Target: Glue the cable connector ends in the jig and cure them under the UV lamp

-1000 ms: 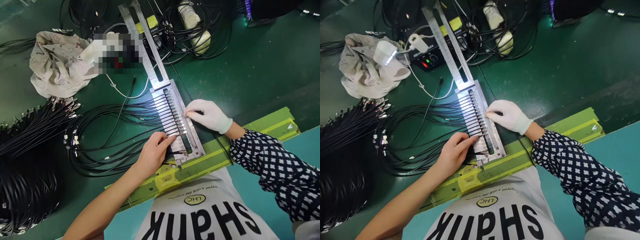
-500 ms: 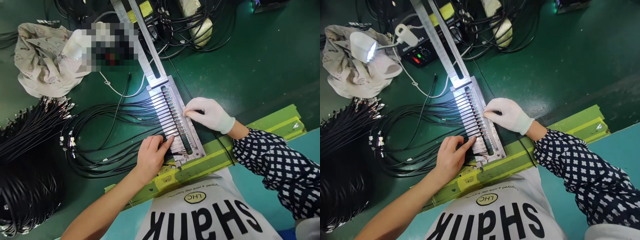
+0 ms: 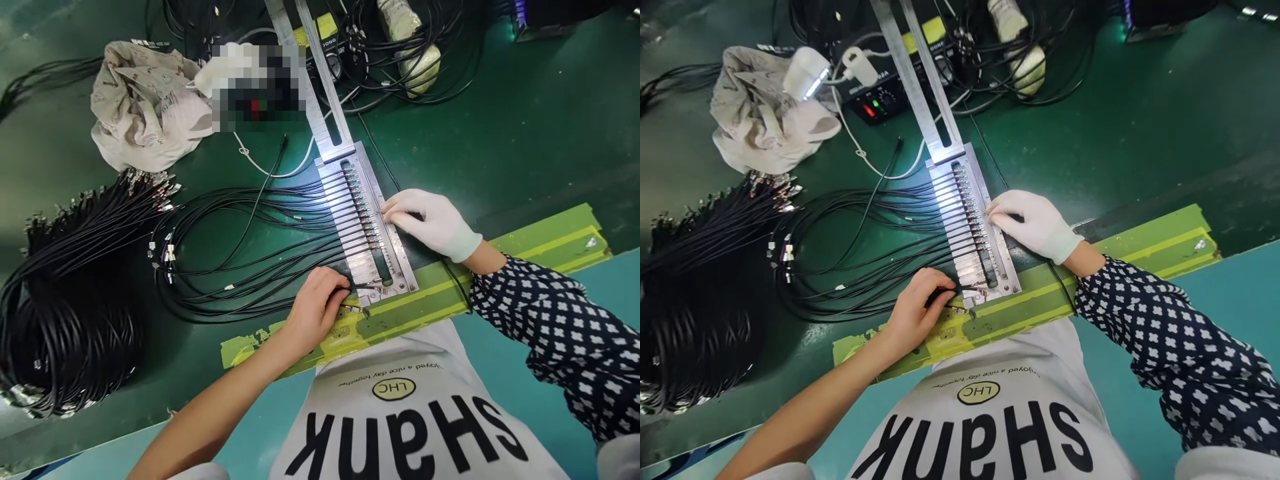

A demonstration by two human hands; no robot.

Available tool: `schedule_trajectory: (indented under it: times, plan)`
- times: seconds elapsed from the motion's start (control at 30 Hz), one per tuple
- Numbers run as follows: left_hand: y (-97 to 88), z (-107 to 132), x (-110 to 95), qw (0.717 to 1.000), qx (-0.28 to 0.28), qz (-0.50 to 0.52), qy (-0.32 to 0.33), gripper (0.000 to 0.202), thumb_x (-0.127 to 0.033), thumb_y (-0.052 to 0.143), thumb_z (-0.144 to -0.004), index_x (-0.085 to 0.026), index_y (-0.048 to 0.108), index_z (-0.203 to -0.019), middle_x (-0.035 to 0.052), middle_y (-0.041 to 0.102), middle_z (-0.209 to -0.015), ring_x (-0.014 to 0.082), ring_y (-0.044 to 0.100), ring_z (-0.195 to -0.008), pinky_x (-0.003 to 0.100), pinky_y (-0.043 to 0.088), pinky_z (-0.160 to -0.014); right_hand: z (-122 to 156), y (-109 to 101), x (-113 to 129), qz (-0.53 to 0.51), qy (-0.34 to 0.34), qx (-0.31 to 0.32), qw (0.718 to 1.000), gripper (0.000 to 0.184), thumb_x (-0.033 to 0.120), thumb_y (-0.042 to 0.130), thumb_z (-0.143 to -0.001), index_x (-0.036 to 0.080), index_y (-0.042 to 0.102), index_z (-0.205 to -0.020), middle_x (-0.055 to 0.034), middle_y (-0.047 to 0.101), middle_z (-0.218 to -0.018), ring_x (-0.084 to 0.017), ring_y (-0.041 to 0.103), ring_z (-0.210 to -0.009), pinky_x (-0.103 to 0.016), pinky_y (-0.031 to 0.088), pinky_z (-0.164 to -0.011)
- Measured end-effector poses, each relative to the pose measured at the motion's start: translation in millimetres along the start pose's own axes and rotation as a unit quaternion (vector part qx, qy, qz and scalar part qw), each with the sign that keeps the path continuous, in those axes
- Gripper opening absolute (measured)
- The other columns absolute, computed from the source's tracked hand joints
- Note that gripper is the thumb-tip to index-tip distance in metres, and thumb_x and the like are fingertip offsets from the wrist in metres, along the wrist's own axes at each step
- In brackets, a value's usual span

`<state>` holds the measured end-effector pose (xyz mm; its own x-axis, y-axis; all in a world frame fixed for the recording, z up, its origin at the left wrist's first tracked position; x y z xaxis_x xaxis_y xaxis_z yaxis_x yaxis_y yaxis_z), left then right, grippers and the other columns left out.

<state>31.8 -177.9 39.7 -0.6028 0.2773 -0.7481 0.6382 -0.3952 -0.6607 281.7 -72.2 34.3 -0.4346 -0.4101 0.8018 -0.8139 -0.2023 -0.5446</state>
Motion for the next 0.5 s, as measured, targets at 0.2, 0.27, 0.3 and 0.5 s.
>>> schedule_trajectory:
  times: [0.2,0.27,0.3,0.5]
  plan:
    - [-11.7,-3,2,0.995,-0.052,0.077,-0.031,0.005,-0.016,0.065,-0.095,-0.021,0.068,-0.097,0.0026,0.063,-0.098,0.0150,0.060,-0.093,0.028,0.050,-0.081,-3,0,-1,-0.002,0.001,0.002,1.000,0.019,0.025,0.060,-0.096,0.023,0.078,-0.096,-0.0034,0.076,-0.111,-0.023,0.070,-0.106,-0.042,0.055,-0.099]
    - [-14.7,-4,-1,0.996,-0.074,0.057,-0.015,0.008,-0.015,0.063,-0.096,-0.020,0.068,-0.099,0.0032,0.064,-0.098,0.0153,0.061,-0.094,0.029,0.051,-0.083,-3,0,-1,-0.005,0.002,0.004,1.000,0.019,0.025,0.059,-0.096,0.023,0.078,-0.096,-0.0033,0.076,-0.112,-0.023,0.069,-0.107,-0.042,0.055,-0.099]
    - [-15.2,-5,-3,0.996,-0.080,0.042,-0.001,0.010,-0.013,0.061,-0.097,-0.020,0.067,-0.102,0.0038,0.065,-0.099,0.0153,0.061,-0.094,0.030,0.052,-0.084,-3,0,-1,-0.007,0.002,0.004,1.000,0.019,0.025,0.059,-0.096,0.023,0.078,-0.096,-0.0033,0.076,-0.111,-0.023,0.069,-0.107,-0.042,0.055,-0.099]
    - [-11.4,-13,-5,0.991,-0.085,-0.049,0.095,0.027,-0.008,0.055,-0.098,-0.020,0.064,-0.121,0.0079,0.067,-0.108,0.0167,0.064,-0.100,0.032,0.056,-0.089,-4,-1,-2,-0.022,-0.002,0.003,1.000,0.019,0.025,0.059,-0.096,0.023,0.078,-0.096,-0.0040,0.076,-0.111,-0.022,0.069,-0.106,-0.041,0.055,-0.099]
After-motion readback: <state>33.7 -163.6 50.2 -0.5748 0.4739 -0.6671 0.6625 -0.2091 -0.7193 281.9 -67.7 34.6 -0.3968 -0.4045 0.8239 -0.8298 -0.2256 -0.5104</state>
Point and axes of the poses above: each hand's wrist, its own z-axis away from the middle knuckle, its own y-axis out of the palm, x = y × z, the point moved 4 cm from there along -z, towards the middle knuckle
